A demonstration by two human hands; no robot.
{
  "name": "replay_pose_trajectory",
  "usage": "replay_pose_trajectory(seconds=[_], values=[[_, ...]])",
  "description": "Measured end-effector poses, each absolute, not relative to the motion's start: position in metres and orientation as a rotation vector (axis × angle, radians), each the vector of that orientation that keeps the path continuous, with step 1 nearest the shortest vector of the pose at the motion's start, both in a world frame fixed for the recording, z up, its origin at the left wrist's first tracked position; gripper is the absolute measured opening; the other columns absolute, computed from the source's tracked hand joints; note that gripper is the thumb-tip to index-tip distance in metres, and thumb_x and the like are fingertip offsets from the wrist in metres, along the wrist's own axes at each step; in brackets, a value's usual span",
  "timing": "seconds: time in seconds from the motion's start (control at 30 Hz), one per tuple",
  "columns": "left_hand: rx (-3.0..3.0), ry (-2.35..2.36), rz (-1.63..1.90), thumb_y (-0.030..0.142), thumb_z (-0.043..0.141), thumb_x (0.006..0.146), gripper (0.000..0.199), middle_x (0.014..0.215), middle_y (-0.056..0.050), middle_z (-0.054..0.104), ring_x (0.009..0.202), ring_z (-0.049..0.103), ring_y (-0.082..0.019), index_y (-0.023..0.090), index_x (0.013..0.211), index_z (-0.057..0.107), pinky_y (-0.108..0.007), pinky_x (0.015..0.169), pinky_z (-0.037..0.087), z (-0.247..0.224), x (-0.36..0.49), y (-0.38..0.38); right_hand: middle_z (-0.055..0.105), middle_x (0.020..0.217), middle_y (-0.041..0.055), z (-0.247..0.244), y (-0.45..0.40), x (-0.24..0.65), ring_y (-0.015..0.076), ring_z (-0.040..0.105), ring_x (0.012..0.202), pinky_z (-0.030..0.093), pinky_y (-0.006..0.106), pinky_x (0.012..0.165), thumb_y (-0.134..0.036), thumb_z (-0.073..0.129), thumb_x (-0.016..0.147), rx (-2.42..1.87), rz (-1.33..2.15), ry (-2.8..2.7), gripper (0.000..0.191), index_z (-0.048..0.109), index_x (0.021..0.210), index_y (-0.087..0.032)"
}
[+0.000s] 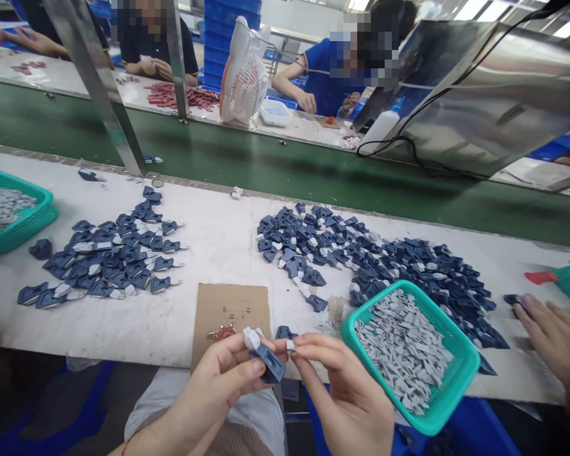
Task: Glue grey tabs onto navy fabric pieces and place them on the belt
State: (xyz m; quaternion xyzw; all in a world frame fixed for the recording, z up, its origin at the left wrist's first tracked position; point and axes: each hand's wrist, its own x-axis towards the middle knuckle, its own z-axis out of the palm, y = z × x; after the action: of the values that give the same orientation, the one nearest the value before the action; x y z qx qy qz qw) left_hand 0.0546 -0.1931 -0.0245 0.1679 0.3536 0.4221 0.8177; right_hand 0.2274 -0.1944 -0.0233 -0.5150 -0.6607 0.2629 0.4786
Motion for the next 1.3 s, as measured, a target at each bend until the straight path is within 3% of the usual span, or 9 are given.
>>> replay_pose_trajectory(seconds=[0.23,0.43,0.6,0.93,1.3], values=[[0.281,0.827,0.999,0.032,0.078,0.076,0.024,0.109,-0.007,0.076,0.107,0.066,-0.022,0.023,0.099,0.079,-0.027,0.091,0.050,-0.030,0.049,-0.205,0.073,0.097,0.0011,-0.034,-0.203,0.212,0.0138,0.070,0.088,0.056,0.022,0.081,-0.007,0.066,0.084,-1.277,0.470,-1.782,0.025,0.071,0.098,-0.026],[0.348,0.905,1.088,0.032,0.078,0.076,0.019,0.110,-0.007,0.074,0.110,0.063,-0.023,0.022,0.092,0.077,-0.028,0.095,0.048,-0.038,0.047,-0.214,0.074,0.092,0.0030,-0.040,-0.207,0.199,0.0176,0.072,0.085,0.060,0.025,0.075,-0.014,0.069,0.083,-1.350,0.750,-1.560,0.015,0.075,0.087,-0.027],[0.508,0.855,1.109,0.026,0.072,0.082,0.011,0.110,-0.007,0.073,0.108,0.064,-0.024,0.021,0.091,0.075,-0.030,0.095,0.049,-0.042,0.037,-0.216,0.074,0.096,0.0067,-0.037,-0.204,0.197,0.0207,0.072,0.086,0.062,0.026,0.069,-0.019,0.071,0.082,-1.397,0.933,-1.498,0.014,0.077,0.093,-0.026],[0.486,0.884,1.037,0.031,0.073,0.081,0.017,0.110,-0.008,0.073,0.105,0.066,-0.025,0.021,0.096,0.076,-0.032,0.095,0.050,-0.041,0.021,-0.224,0.073,0.086,0.0031,-0.022,-0.201,0.194,0.0183,0.071,0.080,0.058,0.025,0.071,-0.019,0.068,0.084,-1.395,0.881,-1.824,0.007,0.072,0.086,-0.024],[0.515,1.206,1.124,0.033,0.073,0.081,0.018,0.095,-0.006,0.074,0.085,0.067,-0.020,0.019,0.094,0.075,-0.025,0.073,0.054,-0.050,-0.023,-0.223,0.065,0.083,0.0036,-0.024,-0.166,0.179,0.0189,0.065,0.077,0.052,0.031,0.067,-0.015,0.055,0.090,-1.410,0.875,-2.239,0.011,0.063,0.084,-0.021]])
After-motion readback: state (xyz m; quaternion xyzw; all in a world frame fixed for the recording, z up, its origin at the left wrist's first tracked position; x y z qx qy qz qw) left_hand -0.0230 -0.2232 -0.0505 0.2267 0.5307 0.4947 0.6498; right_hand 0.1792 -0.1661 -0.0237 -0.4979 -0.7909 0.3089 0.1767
